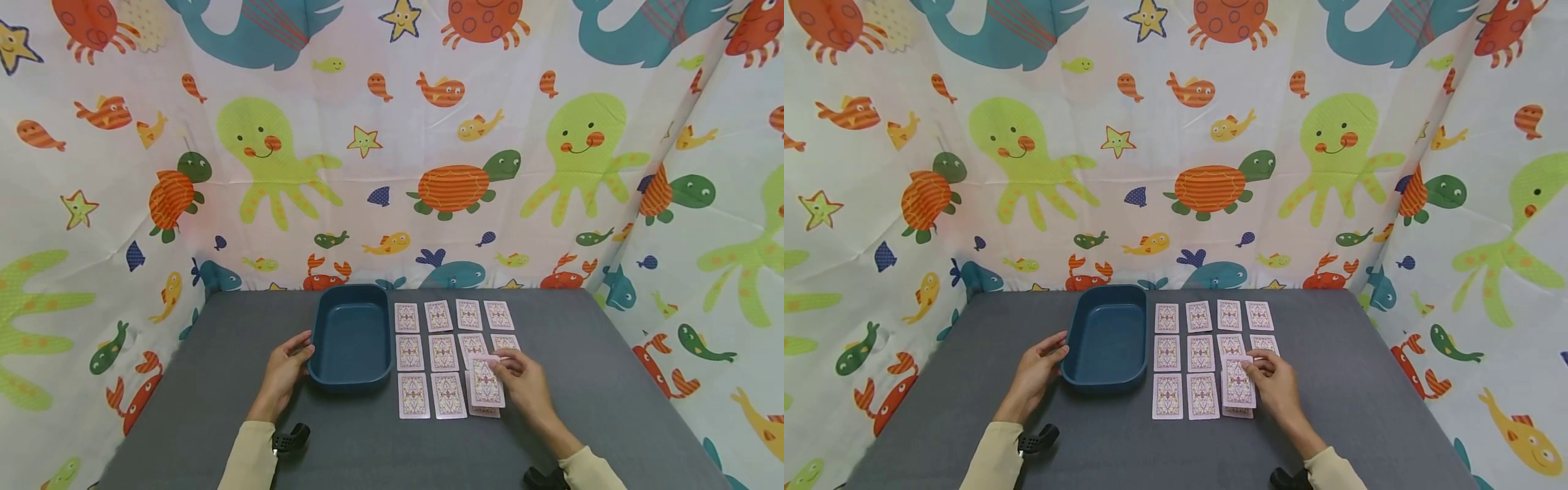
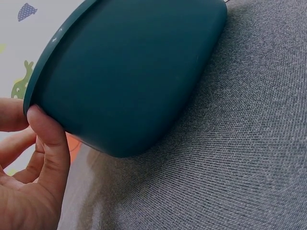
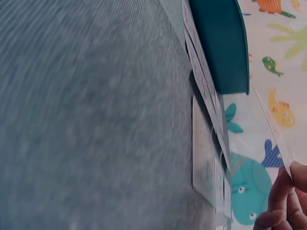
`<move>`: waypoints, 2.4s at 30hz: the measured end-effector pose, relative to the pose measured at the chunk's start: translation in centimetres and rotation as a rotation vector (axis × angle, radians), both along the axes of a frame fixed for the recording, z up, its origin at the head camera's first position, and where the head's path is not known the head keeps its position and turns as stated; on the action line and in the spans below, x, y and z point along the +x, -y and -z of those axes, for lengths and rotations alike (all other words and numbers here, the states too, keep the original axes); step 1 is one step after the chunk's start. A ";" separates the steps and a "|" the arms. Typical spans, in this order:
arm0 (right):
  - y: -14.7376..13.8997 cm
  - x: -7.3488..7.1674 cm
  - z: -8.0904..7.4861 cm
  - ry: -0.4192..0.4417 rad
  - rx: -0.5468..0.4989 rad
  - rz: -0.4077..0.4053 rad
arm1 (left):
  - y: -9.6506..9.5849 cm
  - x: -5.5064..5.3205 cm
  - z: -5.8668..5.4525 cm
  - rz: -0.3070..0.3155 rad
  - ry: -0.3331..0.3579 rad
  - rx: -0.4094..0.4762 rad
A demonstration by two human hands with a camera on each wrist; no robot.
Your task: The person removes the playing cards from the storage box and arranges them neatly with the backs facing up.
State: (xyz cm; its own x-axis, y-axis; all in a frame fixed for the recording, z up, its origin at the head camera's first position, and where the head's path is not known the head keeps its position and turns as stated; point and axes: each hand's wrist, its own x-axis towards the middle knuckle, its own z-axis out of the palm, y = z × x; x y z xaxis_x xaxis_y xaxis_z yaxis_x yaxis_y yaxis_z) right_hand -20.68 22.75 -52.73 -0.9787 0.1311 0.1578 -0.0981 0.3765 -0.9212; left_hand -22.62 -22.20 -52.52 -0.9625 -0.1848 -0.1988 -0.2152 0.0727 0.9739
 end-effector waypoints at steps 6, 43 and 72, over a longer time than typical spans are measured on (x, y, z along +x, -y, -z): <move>-1.2 0.2 0.2 0.003 0.014 0.029 | 0.1 -0.1 0.1 -0.002 -0.006 -0.001; -6.4 -1.2 1.2 0.222 0.374 0.028 | 0.0 -0.2 0.1 0.008 -0.002 0.016; -6.0 -1.6 0.9 0.212 0.535 0.021 | 0.0 -0.3 0.2 -0.002 -0.015 0.013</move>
State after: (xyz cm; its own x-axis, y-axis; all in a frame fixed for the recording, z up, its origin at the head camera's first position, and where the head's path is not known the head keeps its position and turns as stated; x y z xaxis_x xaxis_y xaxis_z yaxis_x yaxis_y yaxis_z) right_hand -22.29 28.76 -53.59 -0.9943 0.1065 0.0079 0.0804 0.7955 -0.6005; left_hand -22.90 -22.23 -52.68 -0.9650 -0.1838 -0.1869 -0.2008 0.0600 0.9778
